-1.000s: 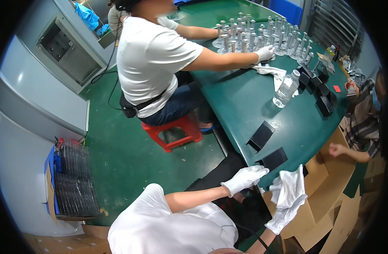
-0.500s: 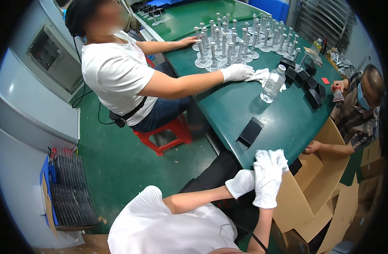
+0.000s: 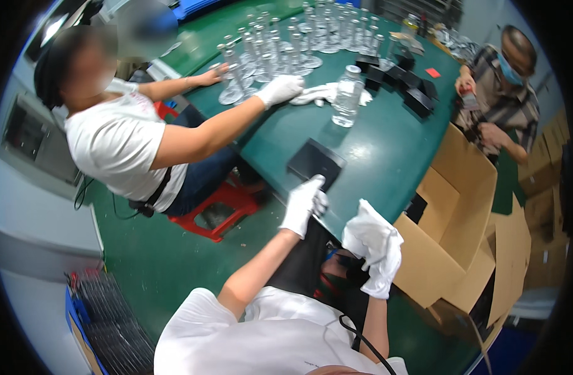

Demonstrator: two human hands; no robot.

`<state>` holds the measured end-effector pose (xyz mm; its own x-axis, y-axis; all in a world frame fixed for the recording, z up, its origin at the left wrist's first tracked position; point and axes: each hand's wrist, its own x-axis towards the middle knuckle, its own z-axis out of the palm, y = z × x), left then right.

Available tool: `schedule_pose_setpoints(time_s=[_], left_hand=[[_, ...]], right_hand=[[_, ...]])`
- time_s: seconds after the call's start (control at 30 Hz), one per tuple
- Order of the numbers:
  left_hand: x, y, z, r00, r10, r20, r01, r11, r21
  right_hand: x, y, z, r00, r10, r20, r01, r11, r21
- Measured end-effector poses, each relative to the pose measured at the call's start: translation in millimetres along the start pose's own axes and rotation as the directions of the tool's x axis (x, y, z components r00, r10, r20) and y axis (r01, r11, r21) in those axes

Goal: The person wipes small black rectangular objects with a white cloth at a green workbench. They repeatedly pick up an object, wipe it, and place it on the table. Other workers are visible in the background handling similar items and cardboard boxes.

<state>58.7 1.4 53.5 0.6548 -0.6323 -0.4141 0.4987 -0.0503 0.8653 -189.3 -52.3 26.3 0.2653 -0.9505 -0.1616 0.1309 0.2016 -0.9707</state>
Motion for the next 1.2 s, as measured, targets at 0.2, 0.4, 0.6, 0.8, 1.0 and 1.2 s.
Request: schedule_pose_setpoints(time_s=[0.2,0.4,0.6,0.8,1.0,1.2], left_hand=[[29.3,29.0,-15.7,0.989,0.124,-0.086,-0.142,0.960,-0.243],[12.7,9.5,-11.7,0.914,0.405,-0.009,-0.390,0.884,0.256],[66.3,43.1,112.7,0.852,0.330,0.407,-0.456,0.849,0.267],[240.1,59.1,215.6,0.884,0.405,0.234,-0.468,0.768,0.438],[351.2,54.8,250.6,0.803,0.569,0.178,-0.373,0.247,0.894],[395.1,60.2,277.4,0.781,0.609,0.139,-0.441,0.381,0.813]], right_hand=[[30.5,34.6,23.1,0.866,-0.449,0.217,0.469,0.584,-0.662],[43.5,-6.1,66.2,0.963,-0.231,0.138,0.258,0.939,-0.227],[39.2,-29.5,68.3,0.951,-0.257,0.171,0.269,0.962,-0.053],[44.7,-15.5,73.7,0.969,-0.174,0.176,0.177,0.984,0.003],[49.1,-40.8,68.9,0.941,-0.278,0.194,0.305,0.944,-0.126],[56.1,-41.6,65.2,0.945,-0.225,0.237,0.260,0.957,-0.130]])
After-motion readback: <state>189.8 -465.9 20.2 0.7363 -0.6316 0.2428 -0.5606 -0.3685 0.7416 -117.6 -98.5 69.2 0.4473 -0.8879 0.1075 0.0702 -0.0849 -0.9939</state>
